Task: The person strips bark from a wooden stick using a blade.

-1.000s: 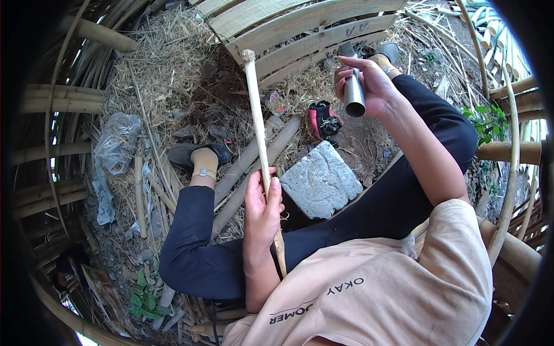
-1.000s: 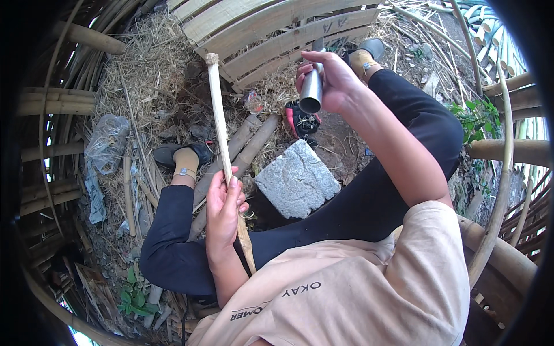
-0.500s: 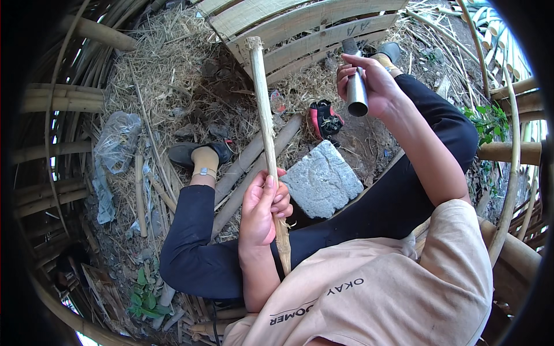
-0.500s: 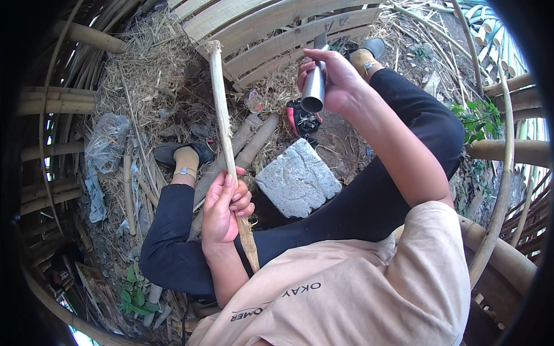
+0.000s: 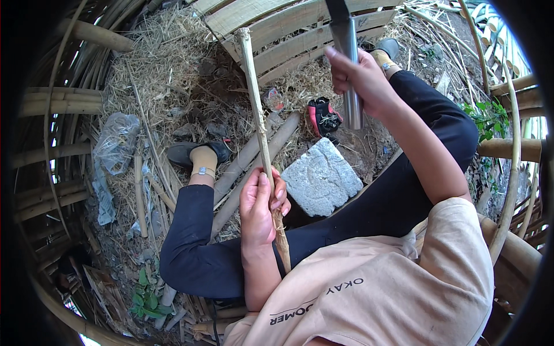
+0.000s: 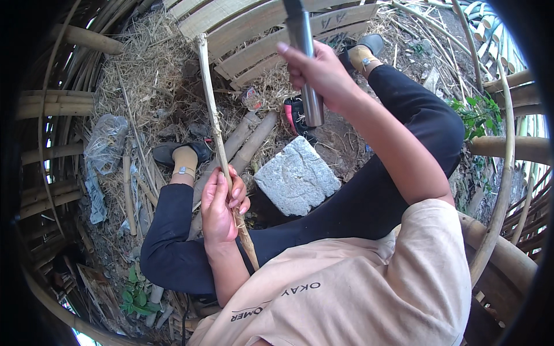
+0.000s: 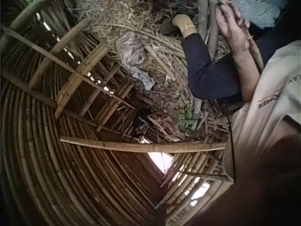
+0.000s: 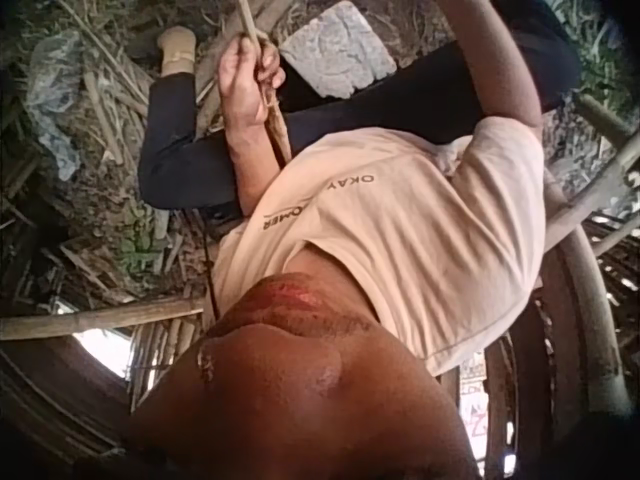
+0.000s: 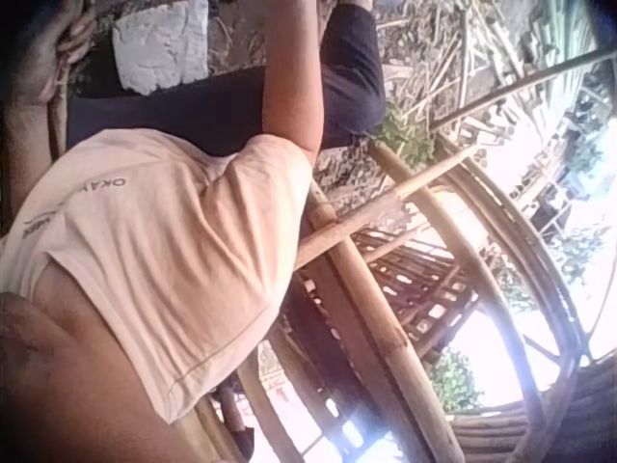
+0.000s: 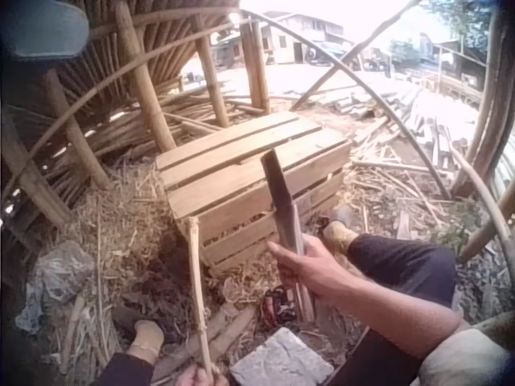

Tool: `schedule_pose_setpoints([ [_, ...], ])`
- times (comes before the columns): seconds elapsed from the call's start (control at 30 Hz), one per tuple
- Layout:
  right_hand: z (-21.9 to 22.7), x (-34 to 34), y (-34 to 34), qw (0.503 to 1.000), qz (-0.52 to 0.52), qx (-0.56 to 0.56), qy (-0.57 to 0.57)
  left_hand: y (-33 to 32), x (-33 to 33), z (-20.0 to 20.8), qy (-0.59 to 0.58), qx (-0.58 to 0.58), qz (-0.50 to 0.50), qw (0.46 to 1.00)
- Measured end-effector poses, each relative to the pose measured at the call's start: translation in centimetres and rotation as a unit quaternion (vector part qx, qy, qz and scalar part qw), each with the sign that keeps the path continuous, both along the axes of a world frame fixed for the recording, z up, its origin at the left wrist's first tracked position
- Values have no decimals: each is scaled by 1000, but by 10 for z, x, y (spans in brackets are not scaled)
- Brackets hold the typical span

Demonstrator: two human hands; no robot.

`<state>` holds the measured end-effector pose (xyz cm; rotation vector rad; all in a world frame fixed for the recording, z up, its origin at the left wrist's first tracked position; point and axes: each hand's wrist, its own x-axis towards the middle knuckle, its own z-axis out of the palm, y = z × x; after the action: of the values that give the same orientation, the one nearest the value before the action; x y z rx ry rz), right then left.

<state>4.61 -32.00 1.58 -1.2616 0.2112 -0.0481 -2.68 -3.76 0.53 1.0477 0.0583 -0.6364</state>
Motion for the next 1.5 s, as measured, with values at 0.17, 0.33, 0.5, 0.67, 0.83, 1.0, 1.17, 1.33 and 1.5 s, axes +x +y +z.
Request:
schedule_pose_setpoints([
  [0.17, 3, -4, 6, 842, 80, -481, -231, -3, -4, 9, -13, 48, 11, 999],
  [0.33, -1, -13, 22, 750, 171, -611, -185, 9, -3, 11, 41, 23, -97, 994],
  [0.5, -5, -12, 24, 758, 147, -606, -191, 1, -8, 11, 39, 5, -10, 999],
  [0.67, -4, -13, 26, 749, 142, -620, -186, -3, -11, 7, 35, 36, 13, 999],
  [0.83, -7, -14, 27, 759, 129, -600, -219, -2, -9, 8, 19, 81, 20, 996],
  [1.0, -1, -12, 24, 754, 107, -615, -205, -6, -11, 5, -55, 115, 12, 992],
  [1.17, -3, -12, 20, 749, 116, -628, -176, -7, -11, 13, -34, 90, -10, 995],
  [1.33, -5, -10, 23, 737, 137, -648, -131, -1, -8, 10, 21, 63, -19, 998],
  [1.5, -15, -10, 25, 758, 121, -625, -143, -12, -21, 4, 20, 67, 41, 997],
])
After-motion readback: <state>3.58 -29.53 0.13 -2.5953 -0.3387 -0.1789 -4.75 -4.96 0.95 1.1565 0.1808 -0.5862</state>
